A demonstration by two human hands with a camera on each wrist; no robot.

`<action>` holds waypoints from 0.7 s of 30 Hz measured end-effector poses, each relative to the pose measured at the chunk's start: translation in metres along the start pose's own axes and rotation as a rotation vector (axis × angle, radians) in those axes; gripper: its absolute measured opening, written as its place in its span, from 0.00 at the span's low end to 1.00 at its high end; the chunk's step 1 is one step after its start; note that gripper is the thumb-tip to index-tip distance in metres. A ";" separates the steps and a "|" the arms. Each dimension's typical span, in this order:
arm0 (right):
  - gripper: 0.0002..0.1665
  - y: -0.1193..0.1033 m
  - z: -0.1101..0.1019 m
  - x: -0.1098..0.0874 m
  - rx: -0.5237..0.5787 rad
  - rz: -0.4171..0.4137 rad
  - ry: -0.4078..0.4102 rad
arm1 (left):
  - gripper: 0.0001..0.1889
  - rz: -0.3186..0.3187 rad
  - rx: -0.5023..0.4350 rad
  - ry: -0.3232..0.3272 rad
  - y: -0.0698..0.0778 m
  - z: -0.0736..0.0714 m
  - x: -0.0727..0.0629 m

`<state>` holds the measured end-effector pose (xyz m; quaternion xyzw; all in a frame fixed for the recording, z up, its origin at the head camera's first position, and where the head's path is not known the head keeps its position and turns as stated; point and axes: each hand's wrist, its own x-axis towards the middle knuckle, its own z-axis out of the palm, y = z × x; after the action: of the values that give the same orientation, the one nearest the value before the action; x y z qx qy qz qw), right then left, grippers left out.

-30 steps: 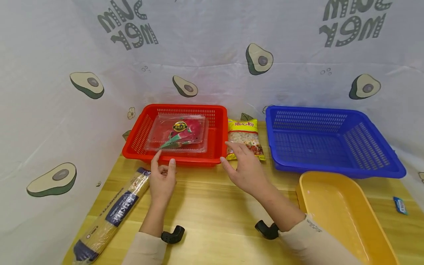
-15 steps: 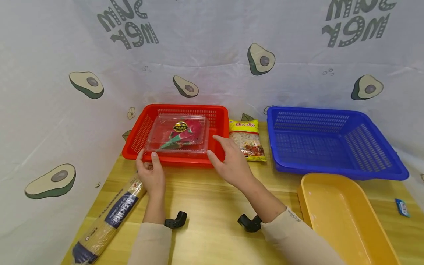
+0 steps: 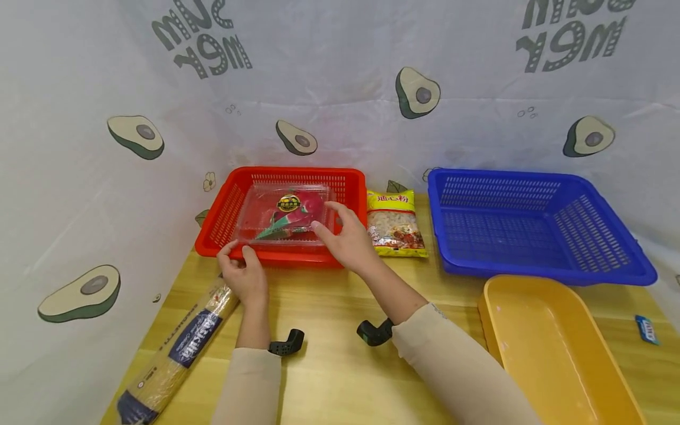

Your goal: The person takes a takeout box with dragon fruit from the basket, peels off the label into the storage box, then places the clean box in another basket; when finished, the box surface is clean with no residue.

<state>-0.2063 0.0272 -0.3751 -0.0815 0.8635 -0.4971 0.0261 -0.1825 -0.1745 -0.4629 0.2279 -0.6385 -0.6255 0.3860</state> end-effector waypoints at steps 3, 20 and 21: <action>0.41 0.001 0.000 0.008 0.034 0.038 -0.027 | 0.14 0.013 -0.005 0.007 -0.001 0.000 -0.002; 0.48 0.008 0.021 0.052 0.214 0.125 -0.072 | 0.09 0.002 -0.146 -0.022 -0.003 -0.002 -0.002; 0.49 0.008 0.022 0.053 0.231 0.139 -0.073 | 0.09 -0.005 -0.150 -0.027 -0.003 -0.002 -0.003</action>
<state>-0.2565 0.0040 -0.3912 -0.0361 0.8026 -0.5867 0.1012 -0.1796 -0.1738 -0.4664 0.1914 -0.5944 -0.6755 0.3921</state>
